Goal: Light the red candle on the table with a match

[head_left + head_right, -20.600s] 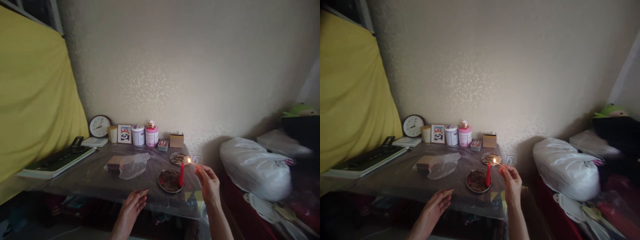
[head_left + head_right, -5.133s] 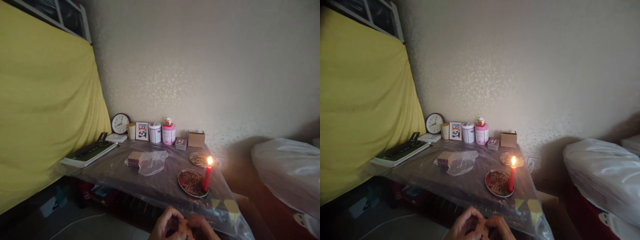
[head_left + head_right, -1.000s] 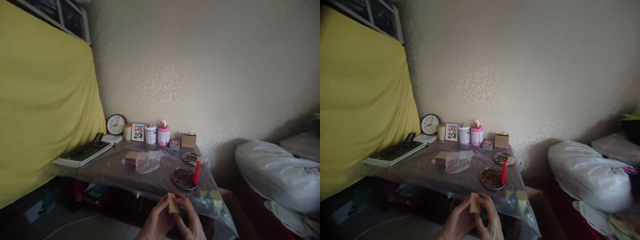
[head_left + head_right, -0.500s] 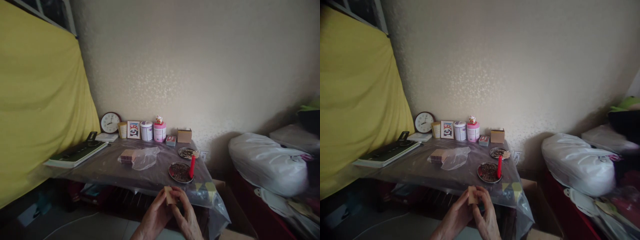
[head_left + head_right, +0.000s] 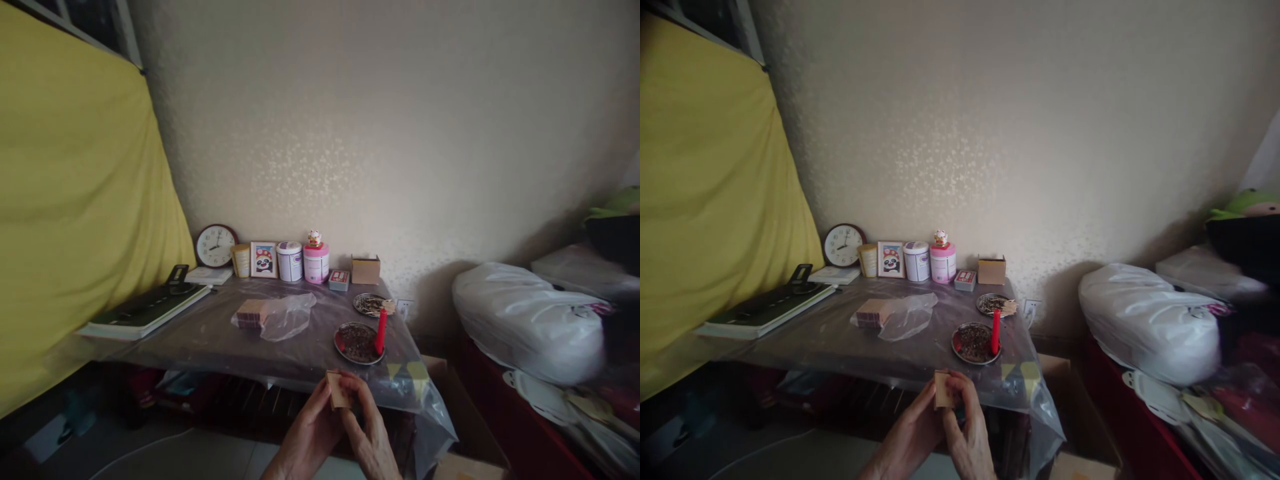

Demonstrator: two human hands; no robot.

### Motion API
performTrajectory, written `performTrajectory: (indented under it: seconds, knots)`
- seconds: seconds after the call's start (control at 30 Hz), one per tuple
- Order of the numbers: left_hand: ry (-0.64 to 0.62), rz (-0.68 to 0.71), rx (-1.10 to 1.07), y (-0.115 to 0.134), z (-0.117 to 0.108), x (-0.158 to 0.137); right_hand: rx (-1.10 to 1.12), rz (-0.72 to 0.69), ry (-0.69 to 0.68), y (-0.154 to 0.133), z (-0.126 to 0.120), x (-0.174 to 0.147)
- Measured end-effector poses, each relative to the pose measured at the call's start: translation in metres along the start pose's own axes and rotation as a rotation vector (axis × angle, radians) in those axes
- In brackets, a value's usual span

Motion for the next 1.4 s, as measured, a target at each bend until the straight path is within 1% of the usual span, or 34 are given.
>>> performTrajectory:
  seconds: [0.13,0.23,0.3,0.37,0.43,0.5,0.57,0.67,0.83,0.93,1.13,1.27,1.4]
  knots:
    - [0.009,-0.020,0.009,-0.003,0.000,-0.001,0.013,0.010,0.000,0.002,0.001,-0.001]
    - [0.016,-0.002,0.043,0.002,0.001,-0.003,0.058,0.014,-0.060,0.001,0.002,0.000]
    - [0.046,0.002,0.030,0.005,-0.002,-0.005,0.147,0.019,-0.099,0.000,0.002,0.002]
    - [0.090,-0.019,-0.007,0.005,-0.009,-0.006,0.249,0.060,-0.097,0.004,-0.001,0.005]
    - [0.132,-0.060,-0.023,0.002,-0.015,-0.007,0.286,0.130,-0.049,0.014,-0.008,0.007]
    - [0.158,-0.106,-0.007,-0.002,-0.019,-0.007,0.249,0.179,0.011,0.022,-0.018,0.009]
    - [0.167,-0.147,0.014,-0.007,-0.021,-0.007,0.207,0.198,0.044,0.026,-0.024,0.009]
    - [0.161,-0.183,0.039,-0.011,-0.019,-0.008,0.193,0.228,0.038,0.031,-0.027,0.007]
    - [0.165,-0.205,0.101,-0.014,-0.016,-0.010,0.233,0.277,0.028,0.037,-0.026,0.003]
    - [0.163,-0.217,0.123,-0.016,-0.015,-0.011,0.249,0.285,0.042,0.039,-0.027,0.003]
    - [0.167,-0.244,0.136,-0.019,-0.016,-0.012,0.250,0.306,0.027,0.038,-0.026,0.003]
    - [0.165,-0.275,0.135,-0.022,-0.017,-0.013,0.222,0.304,0.059,0.041,-0.031,0.002]
    - [0.135,-0.286,0.140,-0.023,-0.014,-0.014,0.173,0.302,0.074,0.043,-0.037,0.002]
Point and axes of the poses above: each hand's wrist, its own x-axis towards the middle knuckle, its own z-axis out of the palm, y = z × x, the point moved 10 cm from there along x, towards the middle knuckle, and after that the axes turned 11 degrees about -z, right-handed, at the moved point
